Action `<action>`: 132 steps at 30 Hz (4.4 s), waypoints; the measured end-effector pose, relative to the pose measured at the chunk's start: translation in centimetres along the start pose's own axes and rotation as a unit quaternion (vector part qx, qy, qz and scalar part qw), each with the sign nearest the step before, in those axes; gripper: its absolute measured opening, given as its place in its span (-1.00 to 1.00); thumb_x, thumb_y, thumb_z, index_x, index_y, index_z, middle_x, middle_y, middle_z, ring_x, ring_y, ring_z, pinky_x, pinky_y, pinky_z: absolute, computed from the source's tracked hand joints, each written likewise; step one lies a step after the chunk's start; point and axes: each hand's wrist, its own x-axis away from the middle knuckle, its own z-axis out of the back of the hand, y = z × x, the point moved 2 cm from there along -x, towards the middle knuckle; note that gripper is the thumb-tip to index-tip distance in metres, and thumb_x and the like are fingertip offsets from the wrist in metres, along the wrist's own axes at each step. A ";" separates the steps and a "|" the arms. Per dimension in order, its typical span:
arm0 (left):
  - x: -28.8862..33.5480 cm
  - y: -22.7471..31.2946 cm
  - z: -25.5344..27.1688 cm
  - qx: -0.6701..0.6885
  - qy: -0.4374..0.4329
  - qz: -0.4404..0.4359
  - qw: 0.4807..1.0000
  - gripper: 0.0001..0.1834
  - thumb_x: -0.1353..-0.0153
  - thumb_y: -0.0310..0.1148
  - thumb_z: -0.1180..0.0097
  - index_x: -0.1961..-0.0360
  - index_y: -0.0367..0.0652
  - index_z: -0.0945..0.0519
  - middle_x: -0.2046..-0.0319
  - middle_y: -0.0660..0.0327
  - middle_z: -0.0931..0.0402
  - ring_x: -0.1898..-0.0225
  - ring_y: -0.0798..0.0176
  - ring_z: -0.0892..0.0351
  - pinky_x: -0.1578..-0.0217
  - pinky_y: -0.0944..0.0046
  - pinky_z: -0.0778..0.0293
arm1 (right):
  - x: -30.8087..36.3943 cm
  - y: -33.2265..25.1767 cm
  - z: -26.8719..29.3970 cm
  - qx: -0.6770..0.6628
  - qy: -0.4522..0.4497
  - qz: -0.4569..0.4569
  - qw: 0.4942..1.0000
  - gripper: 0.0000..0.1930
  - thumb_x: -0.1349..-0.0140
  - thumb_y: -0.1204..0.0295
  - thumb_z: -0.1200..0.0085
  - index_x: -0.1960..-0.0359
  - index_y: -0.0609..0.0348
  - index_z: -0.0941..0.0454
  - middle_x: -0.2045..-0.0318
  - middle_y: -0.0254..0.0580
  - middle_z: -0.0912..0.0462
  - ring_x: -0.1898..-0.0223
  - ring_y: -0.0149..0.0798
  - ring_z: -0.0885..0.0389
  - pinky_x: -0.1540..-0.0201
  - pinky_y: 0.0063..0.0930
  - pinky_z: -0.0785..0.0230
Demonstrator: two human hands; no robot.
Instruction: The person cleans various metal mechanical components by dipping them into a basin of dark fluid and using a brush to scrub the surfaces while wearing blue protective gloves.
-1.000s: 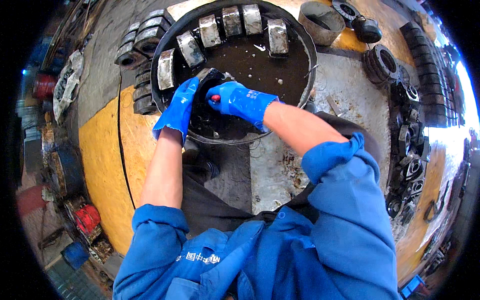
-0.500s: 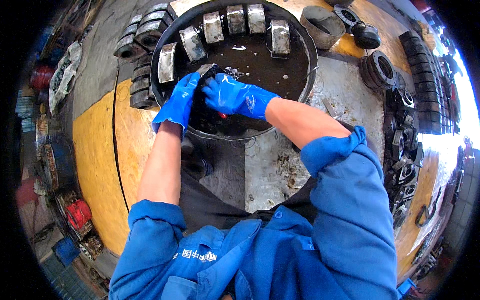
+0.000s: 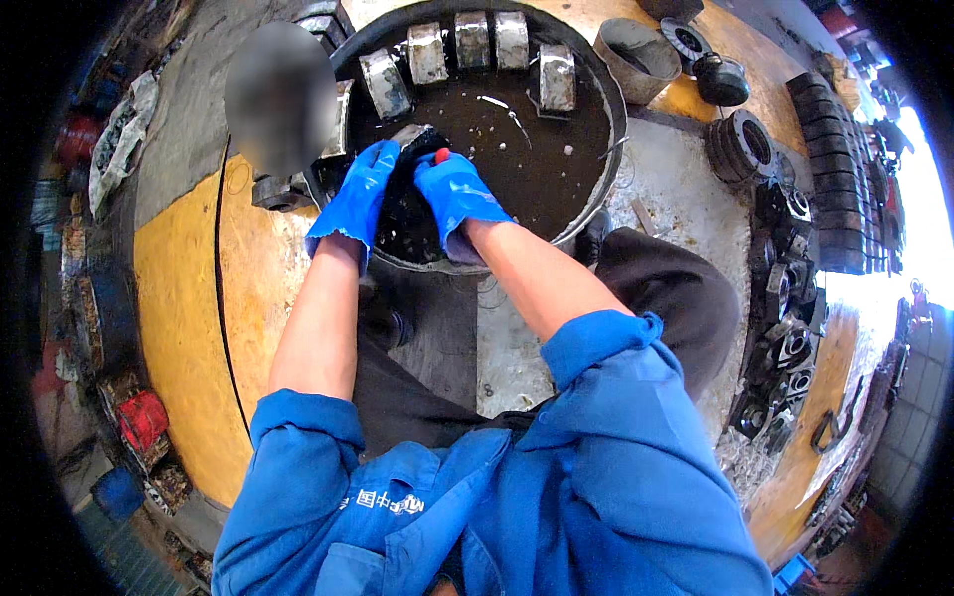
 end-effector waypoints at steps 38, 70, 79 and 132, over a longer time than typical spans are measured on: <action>-0.3 -0.4 -0.9 0.068 0.027 0.024 0.997 -0.37 -0.52 0.00 -0.06 -0.37 -0.30 -0.50 -0.25 0.01 -0.58 -0.23 0.12 -0.54 -0.31 0.11 -0.42 | -1.1 -0.1 0.3 0.642 -0.188 0.436 0.602 -0.70 -0.17 0.31 -0.28 0.03 -0.05 -0.70 -0.03 -0.11 -0.69 -0.09 0.03 -0.68 0.09 -0.06 -0.52; -4.7 -5.7 -1.4 0.084 0.110 -0.030 0.990 -0.52 -0.48 -0.07 -0.03 -0.08 -0.29 -0.67 -0.04 -0.14 -0.70 -0.04 -0.13 -0.69 -0.09 -0.05 -0.55 | -0.6 2.9 -1.1 -0.444 -0.064 -0.079 0.890 -0.56 -0.49 0.22 -0.17 -0.26 0.24 -0.58 -0.05 -0.07 -0.77 0.03 -0.18 -0.75 -0.09 -0.33 -0.60; 0.5 0.1 -1.5 0.197 0.099 0.085 0.972 -0.66 -0.48 -0.17 0.04 0.06 -0.13 -0.71 0.17 0.09 -0.70 0.19 0.09 -0.62 0.12 0.00 -0.58 | -3.8 5.3 -2.9 -0.664 -0.027 -0.149 0.733 -0.60 -0.54 0.24 0.02 -0.31 0.07 -0.56 -0.30 -0.12 -0.65 -0.32 -0.04 -0.56 -0.40 -0.22 -0.42; -6.8 -5.6 -0.9 -0.116 0.102 0.015 0.988 -0.59 -0.39 -0.12 -0.06 -0.01 -0.15 -0.77 -0.06 -0.18 -0.69 -0.13 -0.29 -0.67 -0.12 -0.13 -0.57 | -0.1 -3.5 0.5 0.523 -0.109 0.709 0.461 -0.65 -0.04 0.38 -0.31 0.08 0.13 -0.76 -0.11 0.04 -0.67 -0.12 0.16 -0.62 0.00 -0.02 -0.55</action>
